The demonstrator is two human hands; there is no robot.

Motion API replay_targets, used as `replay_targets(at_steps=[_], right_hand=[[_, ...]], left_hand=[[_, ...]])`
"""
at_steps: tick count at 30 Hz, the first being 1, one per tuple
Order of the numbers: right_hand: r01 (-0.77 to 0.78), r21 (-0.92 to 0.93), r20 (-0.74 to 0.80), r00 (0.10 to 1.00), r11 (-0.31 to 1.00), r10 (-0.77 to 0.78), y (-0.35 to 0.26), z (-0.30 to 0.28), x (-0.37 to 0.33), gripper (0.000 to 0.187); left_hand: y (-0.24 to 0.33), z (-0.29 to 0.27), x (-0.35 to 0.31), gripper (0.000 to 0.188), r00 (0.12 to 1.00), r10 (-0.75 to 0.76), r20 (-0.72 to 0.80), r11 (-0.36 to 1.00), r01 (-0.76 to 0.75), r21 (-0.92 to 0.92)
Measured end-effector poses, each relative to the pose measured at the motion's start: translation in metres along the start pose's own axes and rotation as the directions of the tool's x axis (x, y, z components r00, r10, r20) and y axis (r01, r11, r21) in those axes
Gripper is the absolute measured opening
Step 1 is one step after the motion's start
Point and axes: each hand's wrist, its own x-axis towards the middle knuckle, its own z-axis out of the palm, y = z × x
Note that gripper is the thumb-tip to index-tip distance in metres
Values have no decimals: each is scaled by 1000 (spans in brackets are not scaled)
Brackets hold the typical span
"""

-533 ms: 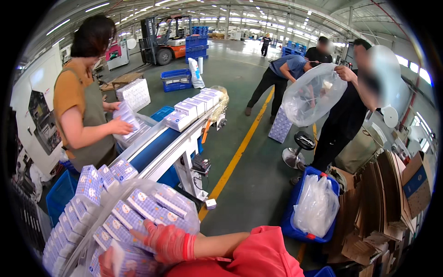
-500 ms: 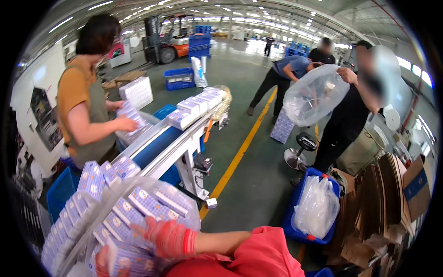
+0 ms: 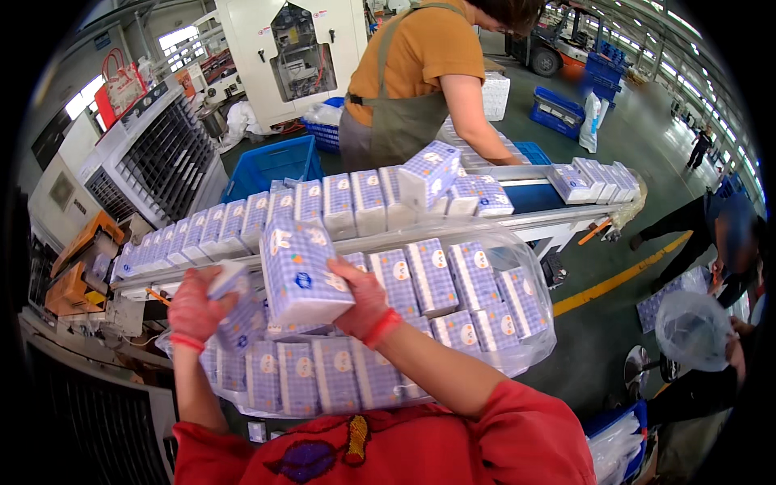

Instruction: The person packs paper product units from a conveyor belt into a large plastic bag by hand.

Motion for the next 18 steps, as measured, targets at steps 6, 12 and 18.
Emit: replay_targets(at_steps=[6,12,18], right_hand=[[-74,-755,-134,990,652,-44,-11,-39,36,47],[-202,-839,-32,946,-506,-324,25,47,31,62],[-274,-771,-112,947,-575,-303,40,39,41,78]], left_hand=[[42,21,34,54,897,-22,441,998,-6,62],[12,60,29,75,927,63,371,992,-19,-121],[-12,38,11,95,902,209,378,935,-70,-349]])
